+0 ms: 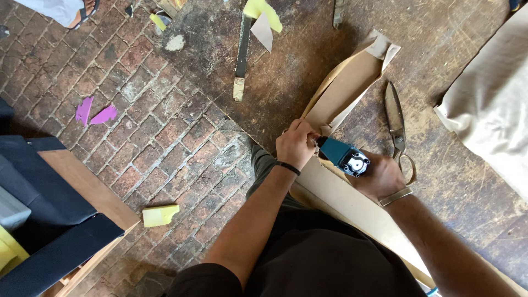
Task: The person staples beige fabric onto a wooden frame using a pneumatic staple gun. They fold and smooth the fabric edges, then drive staples along the perimeter to secure the material.
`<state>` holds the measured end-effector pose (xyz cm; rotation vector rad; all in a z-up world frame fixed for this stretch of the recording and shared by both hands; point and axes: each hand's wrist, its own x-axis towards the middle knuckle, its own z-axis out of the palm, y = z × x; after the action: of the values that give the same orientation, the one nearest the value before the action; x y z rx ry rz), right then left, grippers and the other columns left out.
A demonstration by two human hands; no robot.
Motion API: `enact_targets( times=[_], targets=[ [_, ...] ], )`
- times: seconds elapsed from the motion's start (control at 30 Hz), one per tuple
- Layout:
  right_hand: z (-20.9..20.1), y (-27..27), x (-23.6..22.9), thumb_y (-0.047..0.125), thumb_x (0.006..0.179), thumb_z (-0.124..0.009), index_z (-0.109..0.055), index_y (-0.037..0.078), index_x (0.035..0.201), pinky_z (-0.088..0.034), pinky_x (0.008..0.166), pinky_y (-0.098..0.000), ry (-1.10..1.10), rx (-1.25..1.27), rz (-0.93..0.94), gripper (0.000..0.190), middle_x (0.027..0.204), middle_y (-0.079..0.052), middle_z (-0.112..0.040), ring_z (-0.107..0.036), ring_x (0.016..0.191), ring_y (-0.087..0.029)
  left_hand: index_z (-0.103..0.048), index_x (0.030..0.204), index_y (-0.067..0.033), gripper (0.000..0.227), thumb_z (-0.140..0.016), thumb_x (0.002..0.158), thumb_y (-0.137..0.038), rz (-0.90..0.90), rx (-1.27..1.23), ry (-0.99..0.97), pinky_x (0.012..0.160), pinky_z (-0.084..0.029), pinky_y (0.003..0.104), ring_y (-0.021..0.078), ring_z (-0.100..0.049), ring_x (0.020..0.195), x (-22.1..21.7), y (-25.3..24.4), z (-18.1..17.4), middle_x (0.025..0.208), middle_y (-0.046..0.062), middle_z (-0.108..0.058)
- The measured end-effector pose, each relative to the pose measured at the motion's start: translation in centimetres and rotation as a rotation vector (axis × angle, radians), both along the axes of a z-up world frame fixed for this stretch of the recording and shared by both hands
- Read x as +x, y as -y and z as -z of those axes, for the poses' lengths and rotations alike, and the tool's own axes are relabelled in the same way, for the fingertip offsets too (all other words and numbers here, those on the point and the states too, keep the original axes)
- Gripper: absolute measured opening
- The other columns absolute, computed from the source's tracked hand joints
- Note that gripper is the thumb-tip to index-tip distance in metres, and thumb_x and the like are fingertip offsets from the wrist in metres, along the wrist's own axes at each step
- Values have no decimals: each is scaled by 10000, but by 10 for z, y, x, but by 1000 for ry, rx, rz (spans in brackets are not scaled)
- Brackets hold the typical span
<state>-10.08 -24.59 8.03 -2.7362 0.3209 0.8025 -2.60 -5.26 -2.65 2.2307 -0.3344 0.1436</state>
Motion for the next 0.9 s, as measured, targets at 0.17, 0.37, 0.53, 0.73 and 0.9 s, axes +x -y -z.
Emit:
enact_targets(
  times=[0.17,0.37,0.53,0.73,0.9],
  targets=[
    [3,13,-9,193,822,-736,-619,179,1380,-622,704,-274,-218,478,1008,570,1079,-97,-771,-797,882,-161,-641,808,-165,142,-777,831,-134,16,-21,22,620,-550,358,219,-699,742,0,2,-12,972,2,-681],
    [4,110,-85,506,918,-792,-635,-19,1268,-646,695,-360,-147,-280,566,650,1071,-204,-762,-773,832,-277,-714,1078,-55,327,-756,768,-151,63,38,175,866,-545,449,360,-672,1029,10,-17,-43,1115,96,-674],
    [46,194,-144,355,945,-847,-613,26,1416,-606,734,-441,387,-344,526,620,1062,-222,-749,-731,830,-346,-715,1056,-101,310,-802,872,-335,624,340,-351,889,-536,484,302,-683,994,-6,-3,-70,1140,72,-668],
    [76,193,-162,276,914,-858,-624,35,1400,-576,866,-509,479,-411,411,591,1182,-245,-649,-633,1102,-400,-738,971,-78,464,-896,686,-408,801,727,-475,794,-570,476,326,-683,971,-6,31,-75,1057,111,-681],
    [65,51,-129,381,867,-831,-415,4,1537,-526,1015,-492,779,333,143,874,1435,-130,-635,-616,1293,-333,-742,849,-87,348,-881,735,-385,735,705,-525,815,-549,489,339,-683,906,1,30,-53,893,119,-711]
  ],
)
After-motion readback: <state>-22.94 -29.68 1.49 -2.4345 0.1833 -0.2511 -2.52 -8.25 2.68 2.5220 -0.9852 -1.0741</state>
